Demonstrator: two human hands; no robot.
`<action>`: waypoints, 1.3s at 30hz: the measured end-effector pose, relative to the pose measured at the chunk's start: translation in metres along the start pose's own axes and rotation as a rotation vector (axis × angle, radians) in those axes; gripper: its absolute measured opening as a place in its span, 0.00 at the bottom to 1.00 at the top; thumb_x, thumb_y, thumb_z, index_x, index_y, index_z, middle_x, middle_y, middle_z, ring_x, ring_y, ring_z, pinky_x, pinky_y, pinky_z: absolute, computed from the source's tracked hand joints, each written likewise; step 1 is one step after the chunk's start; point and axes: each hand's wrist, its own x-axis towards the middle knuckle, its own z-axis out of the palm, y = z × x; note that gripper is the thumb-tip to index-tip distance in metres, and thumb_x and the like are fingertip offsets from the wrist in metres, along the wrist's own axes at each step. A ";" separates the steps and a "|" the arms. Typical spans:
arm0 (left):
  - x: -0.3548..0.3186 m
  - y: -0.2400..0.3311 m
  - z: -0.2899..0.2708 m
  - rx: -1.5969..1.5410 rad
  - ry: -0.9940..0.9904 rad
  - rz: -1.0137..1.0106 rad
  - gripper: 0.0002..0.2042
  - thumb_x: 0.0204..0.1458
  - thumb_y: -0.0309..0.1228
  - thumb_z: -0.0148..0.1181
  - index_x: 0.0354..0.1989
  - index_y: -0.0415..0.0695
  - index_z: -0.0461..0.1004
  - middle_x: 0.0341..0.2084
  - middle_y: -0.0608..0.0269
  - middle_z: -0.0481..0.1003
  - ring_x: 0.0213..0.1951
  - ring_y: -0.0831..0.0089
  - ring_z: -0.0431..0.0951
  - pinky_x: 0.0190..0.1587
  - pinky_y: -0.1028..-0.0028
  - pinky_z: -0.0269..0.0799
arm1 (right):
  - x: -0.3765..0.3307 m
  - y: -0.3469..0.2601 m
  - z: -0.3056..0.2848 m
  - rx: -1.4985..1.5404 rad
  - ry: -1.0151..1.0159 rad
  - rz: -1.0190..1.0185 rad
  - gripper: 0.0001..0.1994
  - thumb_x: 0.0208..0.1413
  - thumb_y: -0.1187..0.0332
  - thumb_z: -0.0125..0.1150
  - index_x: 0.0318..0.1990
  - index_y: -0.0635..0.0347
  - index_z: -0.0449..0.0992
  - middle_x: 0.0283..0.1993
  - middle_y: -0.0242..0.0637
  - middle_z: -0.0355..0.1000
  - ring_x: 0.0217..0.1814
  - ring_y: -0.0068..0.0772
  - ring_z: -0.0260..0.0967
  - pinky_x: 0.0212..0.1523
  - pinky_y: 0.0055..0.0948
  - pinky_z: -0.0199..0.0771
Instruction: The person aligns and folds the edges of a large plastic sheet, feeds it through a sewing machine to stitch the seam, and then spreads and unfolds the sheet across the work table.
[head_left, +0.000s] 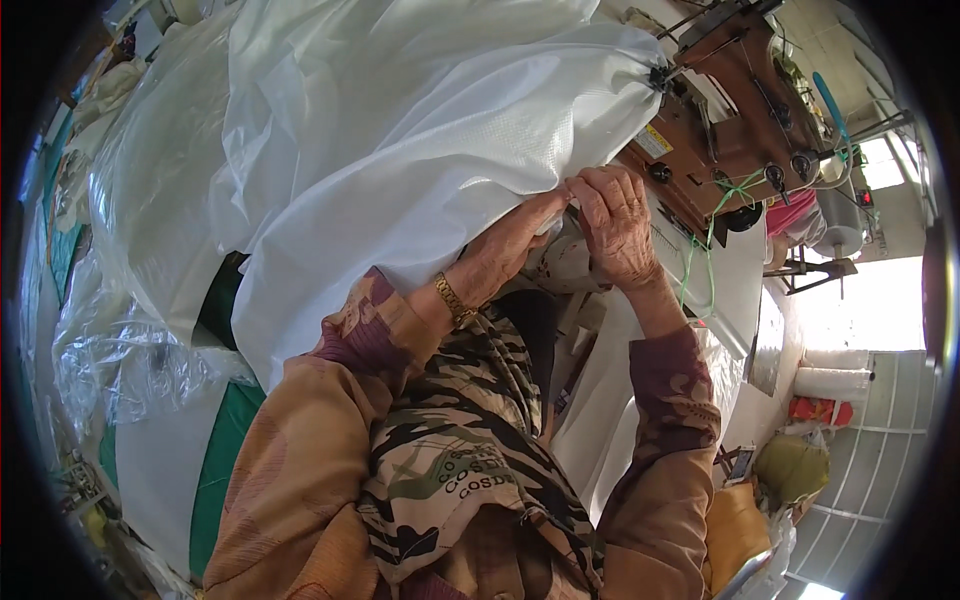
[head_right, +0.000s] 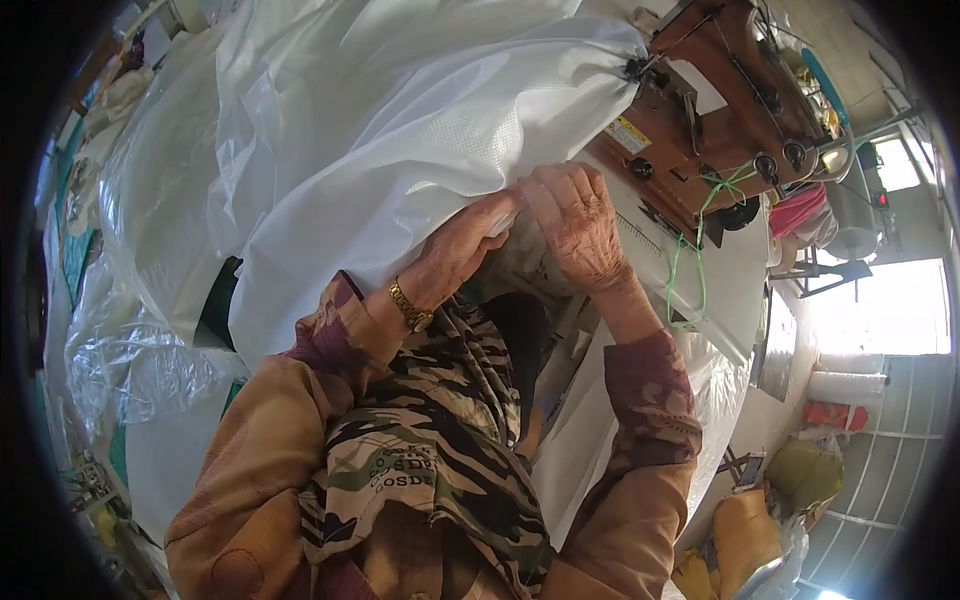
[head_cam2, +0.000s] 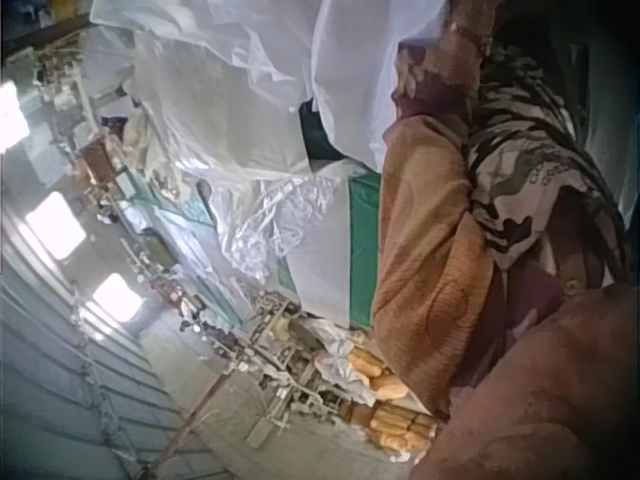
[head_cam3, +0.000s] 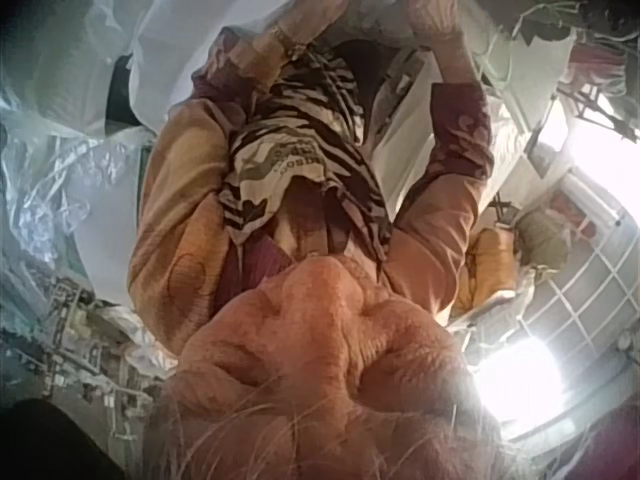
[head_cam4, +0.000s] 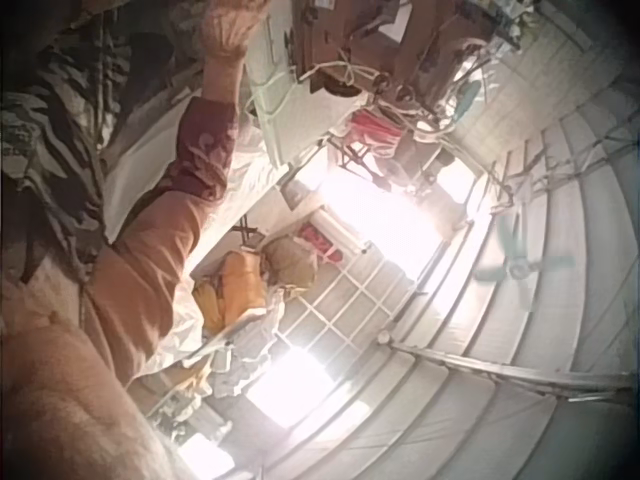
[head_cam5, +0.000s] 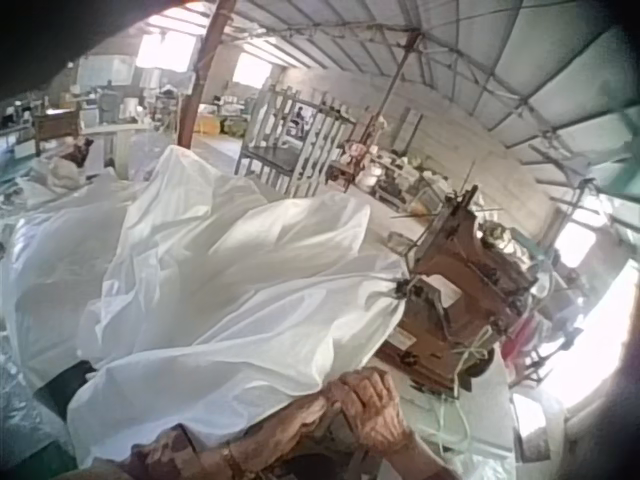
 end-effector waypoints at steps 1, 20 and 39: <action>-0.001 0.000 0.001 0.001 0.009 -0.003 0.11 0.60 0.44 0.55 0.40 0.52 0.77 0.30 0.82 0.65 0.31 0.88 0.57 0.31 0.80 0.49 | -0.002 0.000 0.001 0.025 0.020 0.021 0.21 0.43 0.72 0.58 0.49 0.61 0.72 0.50 0.40 0.67 0.51 0.44 0.67 0.53 0.41 0.67; -0.079 0.008 0.027 0.815 -0.607 0.417 0.22 0.54 0.27 0.62 0.58 0.40 0.68 0.52 0.56 0.73 0.55 0.64 0.72 0.57 0.64 0.68 | 0.002 0.000 -0.012 0.000 0.095 -0.068 0.13 0.40 0.69 0.59 0.36 0.60 0.72 0.37 0.38 0.69 0.42 0.42 0.70 0.46 0.40 0.72; 0.019 0.037 0.007 1.507 -0.012 1.247 0.10 0.37 0.21 0.65 0.30 0.41 0.74 0.29 0.62 0.67 0.38 0.62 0.72 0.44 0.65 0.68 | -0.001 -0.004 -0.018 0.176 0.094 0.139 0.10 0.45 0.76 0.62 0.35 0.63 0.70 0.31 0.40 0.69 0.36 0.46 0.71 0.35 0.42 0.73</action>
